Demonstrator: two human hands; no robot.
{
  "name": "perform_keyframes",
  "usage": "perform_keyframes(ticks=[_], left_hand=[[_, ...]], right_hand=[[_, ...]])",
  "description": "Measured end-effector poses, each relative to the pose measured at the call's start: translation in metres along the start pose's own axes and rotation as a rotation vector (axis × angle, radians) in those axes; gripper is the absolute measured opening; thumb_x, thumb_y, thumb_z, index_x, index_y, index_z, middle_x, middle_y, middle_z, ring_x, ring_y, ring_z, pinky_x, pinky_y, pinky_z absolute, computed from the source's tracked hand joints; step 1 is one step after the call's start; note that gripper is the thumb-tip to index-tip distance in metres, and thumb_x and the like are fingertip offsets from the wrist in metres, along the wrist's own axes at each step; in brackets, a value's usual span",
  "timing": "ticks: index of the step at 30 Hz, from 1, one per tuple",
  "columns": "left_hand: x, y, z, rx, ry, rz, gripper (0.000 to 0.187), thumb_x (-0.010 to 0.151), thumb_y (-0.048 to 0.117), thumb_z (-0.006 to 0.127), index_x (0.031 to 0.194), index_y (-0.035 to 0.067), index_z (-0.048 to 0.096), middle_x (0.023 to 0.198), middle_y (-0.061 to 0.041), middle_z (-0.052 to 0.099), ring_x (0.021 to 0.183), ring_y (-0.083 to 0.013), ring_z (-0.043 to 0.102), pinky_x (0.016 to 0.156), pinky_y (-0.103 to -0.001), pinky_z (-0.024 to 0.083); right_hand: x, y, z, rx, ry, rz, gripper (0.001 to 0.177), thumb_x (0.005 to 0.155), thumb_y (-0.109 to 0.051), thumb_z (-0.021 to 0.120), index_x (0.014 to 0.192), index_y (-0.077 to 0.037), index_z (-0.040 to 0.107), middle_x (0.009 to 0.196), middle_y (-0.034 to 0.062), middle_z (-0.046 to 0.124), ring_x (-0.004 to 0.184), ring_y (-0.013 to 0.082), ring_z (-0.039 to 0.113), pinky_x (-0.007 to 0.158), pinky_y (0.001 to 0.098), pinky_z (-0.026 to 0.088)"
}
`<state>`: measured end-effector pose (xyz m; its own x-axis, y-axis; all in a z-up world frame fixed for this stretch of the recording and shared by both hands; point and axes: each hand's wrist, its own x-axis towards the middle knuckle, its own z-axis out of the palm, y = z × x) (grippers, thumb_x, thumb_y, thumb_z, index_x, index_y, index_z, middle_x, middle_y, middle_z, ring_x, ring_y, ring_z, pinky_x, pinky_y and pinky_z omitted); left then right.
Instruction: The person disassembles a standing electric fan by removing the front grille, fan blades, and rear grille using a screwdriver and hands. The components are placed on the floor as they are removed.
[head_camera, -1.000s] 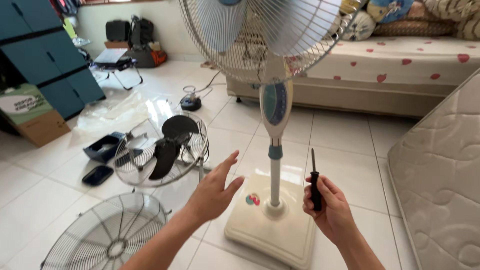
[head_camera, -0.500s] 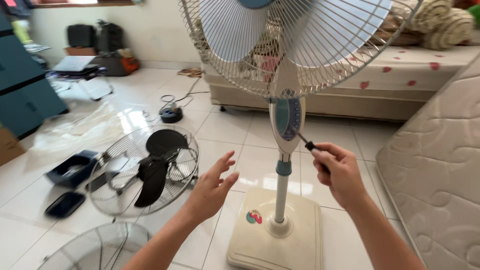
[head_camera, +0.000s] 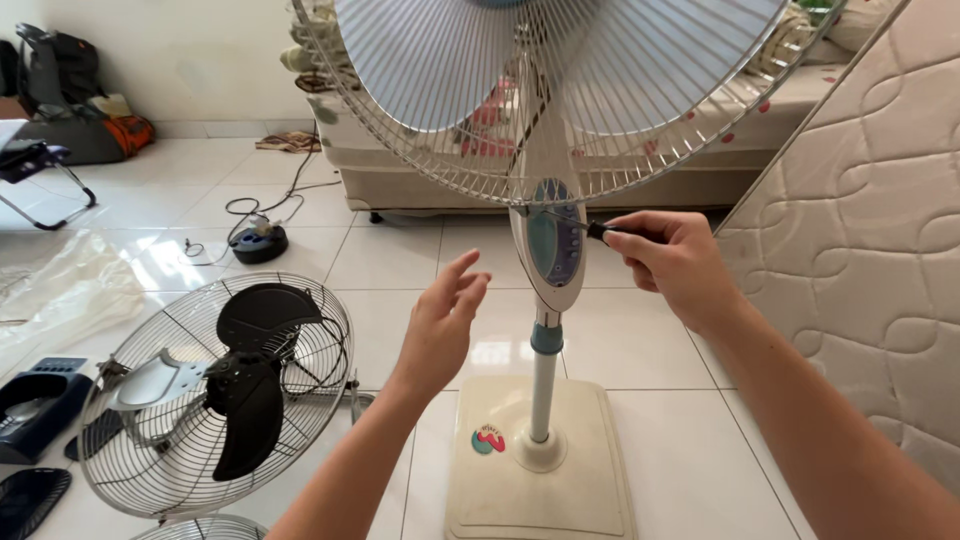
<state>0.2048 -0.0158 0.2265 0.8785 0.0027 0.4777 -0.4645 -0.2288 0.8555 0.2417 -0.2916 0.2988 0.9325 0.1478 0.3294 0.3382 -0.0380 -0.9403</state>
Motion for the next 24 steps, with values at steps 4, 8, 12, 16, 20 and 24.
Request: perform_keyframes(ticks=[4, 8, 12, 16, 20, 24], left_hand=[[0.027, -0.003, 0.021, -0.216, 0.009, -0.102, 0.050, 0.102, 0.031, 0.052, 0.146, 0.006, 0.053, 0.121, -0.009, 0.073, 0.106, -0.0172, 0.068, 0.086, -0.032, 0.056], [0.049, 0.002, 0.039, -0.375, 0.019, -0.155, 0.047, 0.103, 0.033, 0.051, 0.142, 0.007, 0.057, 0.116, -0.006, 0.072, 0.101, -0.0144, 0.068, 0.082, -0.030, 0.055], [0.058, 0.007, 0.052, -0.469, 0.060, -0.180, 0.043, 0.104, 0.035, 0.053, 0.135, 0.006, 0.063, 0.113, -0.005, 0.072, 0.096, -0.0133, 0.068, 0.080, -0.029, 0.056], [0.061, 0.009, 0.061, -0.493, 0.128, -0.195, 0.042, 0.105, 0.037, 0.053, 0.126, 0.004, 0.067, 0.111, -0.005, 0.074, 0.094, -0.0137, 0.069, 0.078, -0.029, 0.056], [0.063, 0.012, 0.063, -0.460, 0.191, -0.173, 0.040, 0.104, 0.035, 0.054, 0.122, 0.004, 0.070, 0.110, -0.004, 0.074, 0.091, -0.0143, 0.070, 0.078, -0.030, 0.056], [0.063, 0.016, 0.065, -0.421, 0.231, -0.143, 0.037, 0.103, 0.033, 0.056, 0.118, 0.004, 0.073, 0.107, -0.004, 0.075, 0.090, -0.0144, 0.069, 0.077, -0.030, 0.054]], right_hand=[[0.008, 0.004, -0.001, 0.011, -0.041, -0.058, 0.020, 0.092, -0.005, 0.070, 0.108, 0.006, 0.073, 0.065, 0.0001, 0.054, 0.049, 0.0061, 0.039, 0.042, 0.0234, 0.028], [0.014, 0.000, -0.008, -0.019, -0.099, -0.086, 0.021, 0.090, -0.003, 0.072, 0.108, 0.007, 0.074, 0.066, -0.0003, 0.055, 0.051, 0.0054, 0.041, 0.043, 0.0233, 0.031], [0.014, -0.006, -0.007, -0.062, -0.104, -0.114, 0.022, 0.089, -0.003, 0.074, 0.109, 0.006, 0.075, 0.067, 0.0003, 0.056, 0.052, 0.0053, 0.042, 0.043, 0.0234, 0.031], [0.013, -0.014, -0.005, -0.165, -0.092, -0.240, 0.026, 0.088, -0.003, 0.075, 0.112, 0.007, 0.074, 0.071, 0.0047, 0.063, 0.055, 0.0078, 0.050, 0.046, 0.0235, 0.039], [0.011, -0.020, -0.005, 0.005, -0.044, -0.070, 0.023, 0.087, -0.003, 0.073, 0.108, 0.009, 0.072, 0.083, 0.0084, 0.073, 0.065, 0.0122, 0.067, 0.060, 0.0246, 0.057], [0.021, -0.018, -0.002, 0.081, -0.037, 0.065, 0.019, 0.089, -0.004, 0.073, 0.102, 0.010, 0.072, 0.082, 0.0133, 0.072, 0.067, 0.0170, 0.070, 0.063, 0.0277, 0.060]])
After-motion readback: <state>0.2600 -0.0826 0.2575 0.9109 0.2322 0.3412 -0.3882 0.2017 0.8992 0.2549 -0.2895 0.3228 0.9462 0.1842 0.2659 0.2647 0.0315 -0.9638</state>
